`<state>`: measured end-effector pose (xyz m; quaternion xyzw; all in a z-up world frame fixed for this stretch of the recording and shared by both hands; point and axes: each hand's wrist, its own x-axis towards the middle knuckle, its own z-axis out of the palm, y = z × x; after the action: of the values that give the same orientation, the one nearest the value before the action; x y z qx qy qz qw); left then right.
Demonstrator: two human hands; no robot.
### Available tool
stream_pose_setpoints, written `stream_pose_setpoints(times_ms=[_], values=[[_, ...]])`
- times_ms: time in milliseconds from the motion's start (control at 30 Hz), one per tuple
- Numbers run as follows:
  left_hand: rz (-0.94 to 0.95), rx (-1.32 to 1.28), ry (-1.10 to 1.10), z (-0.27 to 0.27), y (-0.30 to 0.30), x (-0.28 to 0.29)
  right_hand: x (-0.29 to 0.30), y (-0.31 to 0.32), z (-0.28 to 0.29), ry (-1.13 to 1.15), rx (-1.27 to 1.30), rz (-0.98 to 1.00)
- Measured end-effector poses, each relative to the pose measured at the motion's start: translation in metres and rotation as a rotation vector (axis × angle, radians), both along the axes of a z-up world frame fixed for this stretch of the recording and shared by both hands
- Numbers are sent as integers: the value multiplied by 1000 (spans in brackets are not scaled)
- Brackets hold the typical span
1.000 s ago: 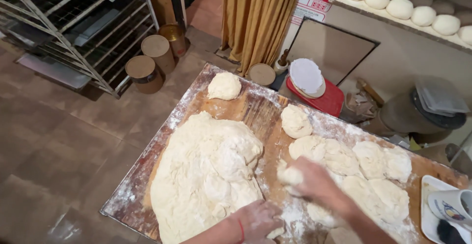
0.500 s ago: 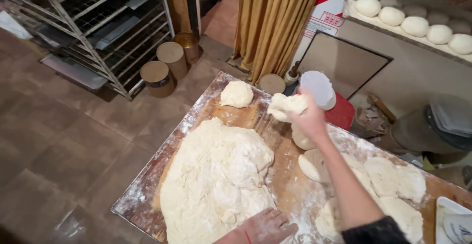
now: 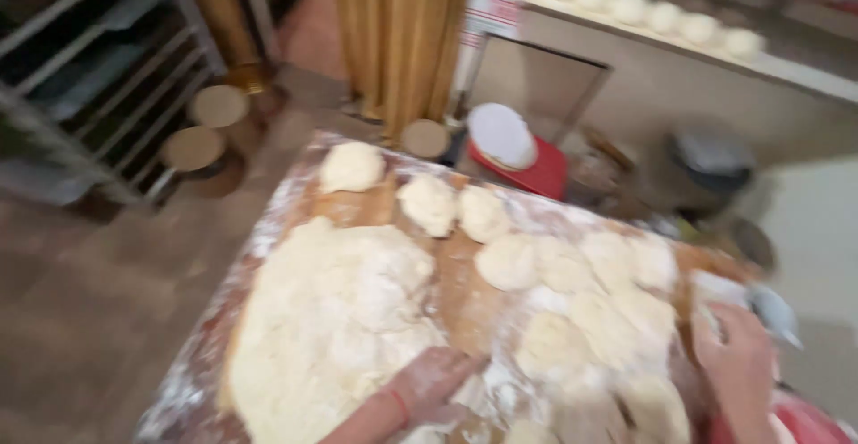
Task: Shaping and weighing portions of bread dough on a floured workbench.
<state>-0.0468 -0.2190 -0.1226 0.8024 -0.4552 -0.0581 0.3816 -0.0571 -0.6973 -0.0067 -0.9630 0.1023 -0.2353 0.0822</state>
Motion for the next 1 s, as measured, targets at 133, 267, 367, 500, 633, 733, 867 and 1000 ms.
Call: stream_pose_setpoints(times_ms=[133, 267, 367, 500, 633, 733, 867, 1000], values=[[-6, -182, -44, 59, 0, 7, -143, -204, -82, 64, -50, -324], [148, -109, -1, 96, 4, 11, -211, -274, -125, 230, 238, -369], [239, 68, 63, 92, 10, 9, -206, -281, -170, 377, 559, -314], [251, 178, 25, 83, 22, 0, -185, -259, -233, 649, 751, -208], [270, 258, 109, 88, 28, -8, -160, -197, -199, 502, 1090, -344], [296, 249, 115, 84, 36, -13, -151, -158, -144, 336, 1411, -507], [308, 234, 117, 78, 47, -13, -117, -90, -34, 85, 1818, -714], [340, 204, 108, 85, 54, -14, -81, -27, 38, 215, 1670, -595]])
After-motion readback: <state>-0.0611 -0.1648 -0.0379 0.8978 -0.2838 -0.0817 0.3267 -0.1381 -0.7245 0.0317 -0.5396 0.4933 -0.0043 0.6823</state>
